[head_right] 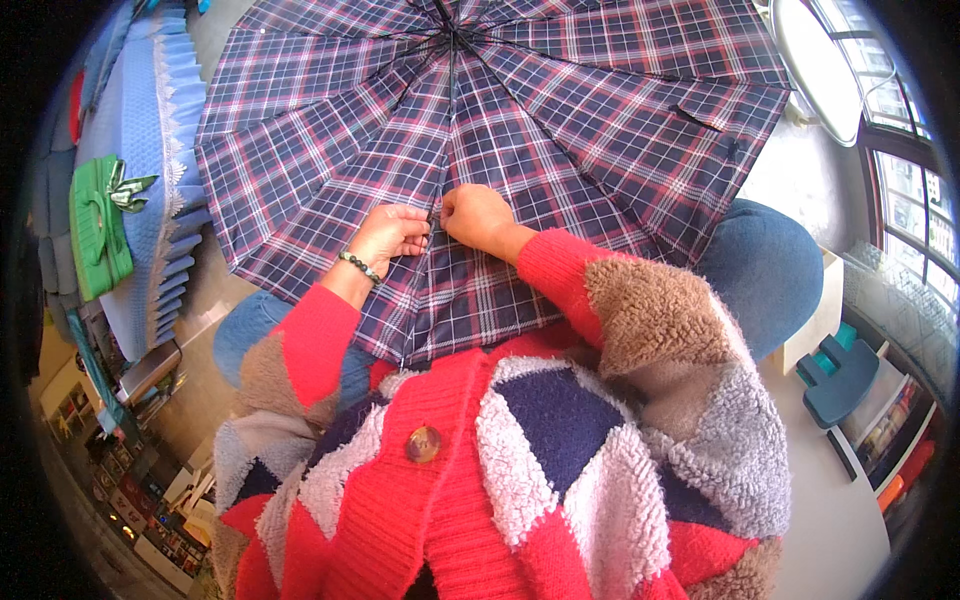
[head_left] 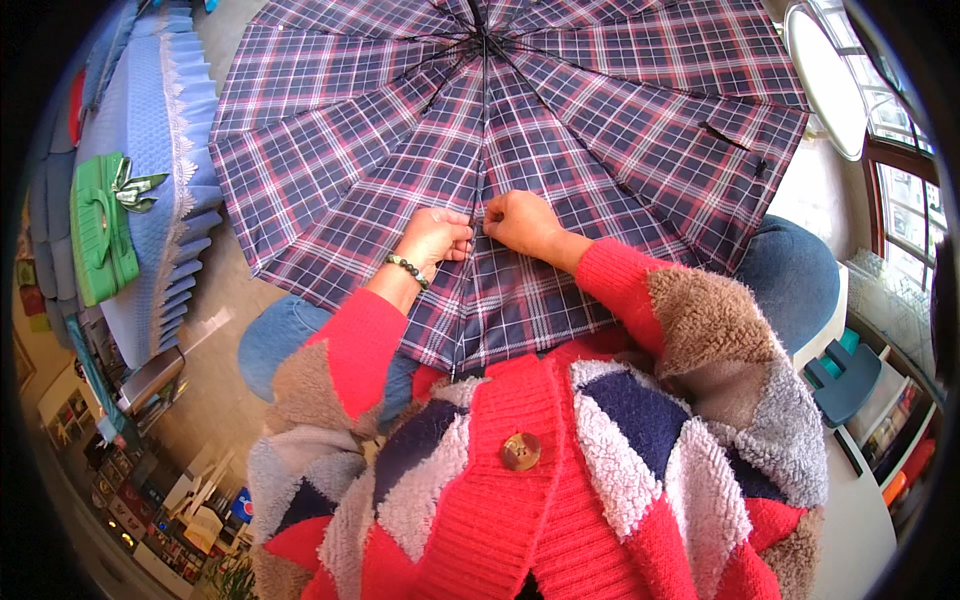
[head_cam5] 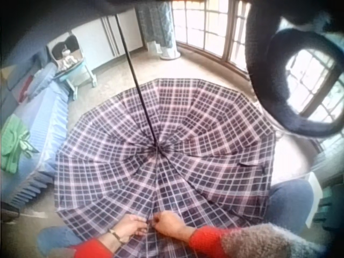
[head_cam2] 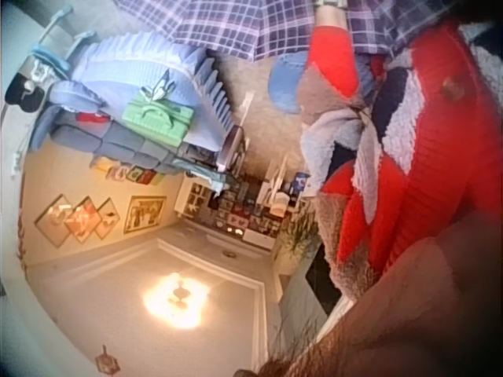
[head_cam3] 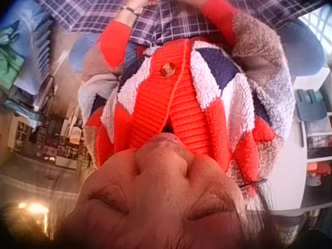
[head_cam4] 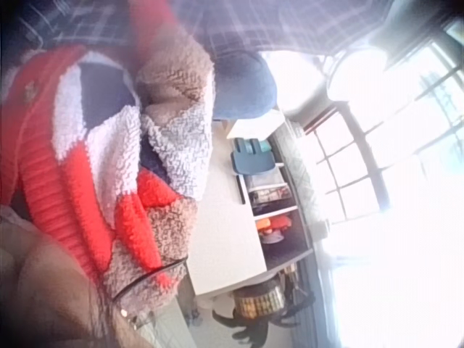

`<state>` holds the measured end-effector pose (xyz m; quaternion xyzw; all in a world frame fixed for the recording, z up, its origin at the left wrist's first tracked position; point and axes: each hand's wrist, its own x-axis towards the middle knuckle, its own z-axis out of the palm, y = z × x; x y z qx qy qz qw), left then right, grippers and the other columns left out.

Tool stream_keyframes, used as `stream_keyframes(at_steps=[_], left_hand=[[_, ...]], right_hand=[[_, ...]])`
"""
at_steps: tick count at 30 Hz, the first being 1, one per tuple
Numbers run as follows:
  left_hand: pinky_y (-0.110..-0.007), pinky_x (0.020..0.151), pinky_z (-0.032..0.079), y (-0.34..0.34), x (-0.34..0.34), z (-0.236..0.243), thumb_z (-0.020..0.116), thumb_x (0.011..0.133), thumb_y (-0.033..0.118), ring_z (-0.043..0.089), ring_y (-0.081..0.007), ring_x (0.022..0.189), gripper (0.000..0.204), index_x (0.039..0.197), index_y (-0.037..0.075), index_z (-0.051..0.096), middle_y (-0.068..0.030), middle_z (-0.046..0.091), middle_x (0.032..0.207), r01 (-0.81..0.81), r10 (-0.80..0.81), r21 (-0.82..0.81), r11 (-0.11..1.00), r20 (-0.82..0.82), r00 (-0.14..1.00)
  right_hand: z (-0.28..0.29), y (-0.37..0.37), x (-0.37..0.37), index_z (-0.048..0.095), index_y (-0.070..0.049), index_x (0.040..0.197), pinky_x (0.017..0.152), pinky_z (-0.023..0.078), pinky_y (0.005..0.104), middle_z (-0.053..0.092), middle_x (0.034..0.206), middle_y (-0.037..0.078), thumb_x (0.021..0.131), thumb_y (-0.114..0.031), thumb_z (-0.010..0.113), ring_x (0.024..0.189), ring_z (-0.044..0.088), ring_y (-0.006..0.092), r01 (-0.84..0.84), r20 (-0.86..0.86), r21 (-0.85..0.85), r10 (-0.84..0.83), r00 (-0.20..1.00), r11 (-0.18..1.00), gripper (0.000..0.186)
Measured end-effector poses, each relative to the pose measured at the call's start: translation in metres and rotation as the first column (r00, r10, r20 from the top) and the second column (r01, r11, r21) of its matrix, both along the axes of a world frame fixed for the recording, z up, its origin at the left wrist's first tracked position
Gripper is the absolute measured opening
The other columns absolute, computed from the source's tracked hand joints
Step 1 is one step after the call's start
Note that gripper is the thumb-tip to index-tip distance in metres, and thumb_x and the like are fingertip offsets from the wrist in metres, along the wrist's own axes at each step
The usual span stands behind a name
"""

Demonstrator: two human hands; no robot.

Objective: The person sits on the floor and repeatedly threads a thin cord through small eyelets along the edge of an open plaid umbrella. They pull the cord tight and continue stitching around the canopy, working on multiple sections of the umbrella's perimeter.

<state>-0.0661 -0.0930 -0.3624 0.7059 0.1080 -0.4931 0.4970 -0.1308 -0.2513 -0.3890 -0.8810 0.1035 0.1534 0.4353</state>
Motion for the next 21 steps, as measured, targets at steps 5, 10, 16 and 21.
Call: stream_keyframes(at_steps=[5,10,16,21], left_hand=[[-0.023,0.059,0.052,0.0014,0.0026,-0.0019,0.060,0.082,0.002,0.061,-0.0123,0.063,0.013,0.095,-0.001,0.059,-0.0057,0.062,0.076,0.018,-0.019,-0.026,1.000,-0.040,0.999],[-0.025,0.057,0.052,0.0049,0.0037,-0.0051,0.061,0.080,0.001,0.061,-0.0147,0.062,0.014,0.093,-0.002,0.058,-0.0069,0.062,0.076,-0.042,0.037,-0.056,0.998,-0.077,0.996],[-0.025,0.058,0.052,0.0075,0.0036,-0.0069,0.061,0.079,0.000,0.060,-0.0135,0.062,0.017,0.095,-0.002,0.058,-0.0059,0.061,0.075,-0.073,0.070,-0.050,0.996,-0.073,0.995],[-0.027,0.063,0.053,0.0091,0.0047,-0.0050,0.056,0.084,0.002,0.061,-0.0142,0.066,0.018,0.101,-0.004,0.057,-0.0076,0.063,0.080,-0.030,0.027,-0.046,0.998,-0.064,0.998]], right_hand=[[0.0001,-0.0041,0.0012,0.070,-0.010,0.077,0.071,0.052,0.0397,0.066,0.079,0.013,0.072,-0.018,0.061,0.077,0.064,0.0315,0.003,-0.056,0.033,-0.001,0.998,0.999,0.013],[0.0040,0.0002,0.0017,0.071,-0.012,0.081,0.073,0.052,0.0392,0.067,0.082,0.013,0.073,-0.017,0.060,0.080,0.065,0.0306,0.018,0.042,0.044,-0.020,0.999,0.999,0.014],[0.0030,-0.0006,0.0043,0.071,-0.012,0.084,0.077,0.051,0.0393,0.067,0.089,0.013,0.074,-0.015,0.059,0.086,0.064,0.0307,-0.018,-0.118,-0.002,0.017,0.993,1.000,0.016],[0.0016,-0.0021,0.0070,0.071,-0.012,0.085,0.077,0.051,0.0394,0.067,0.089,0.013,0.074,-0.015,0.058,0.086,0.064,0.0312,-0.022,-0.121,-0.004,0.021,0.992,1.000,0.017]])
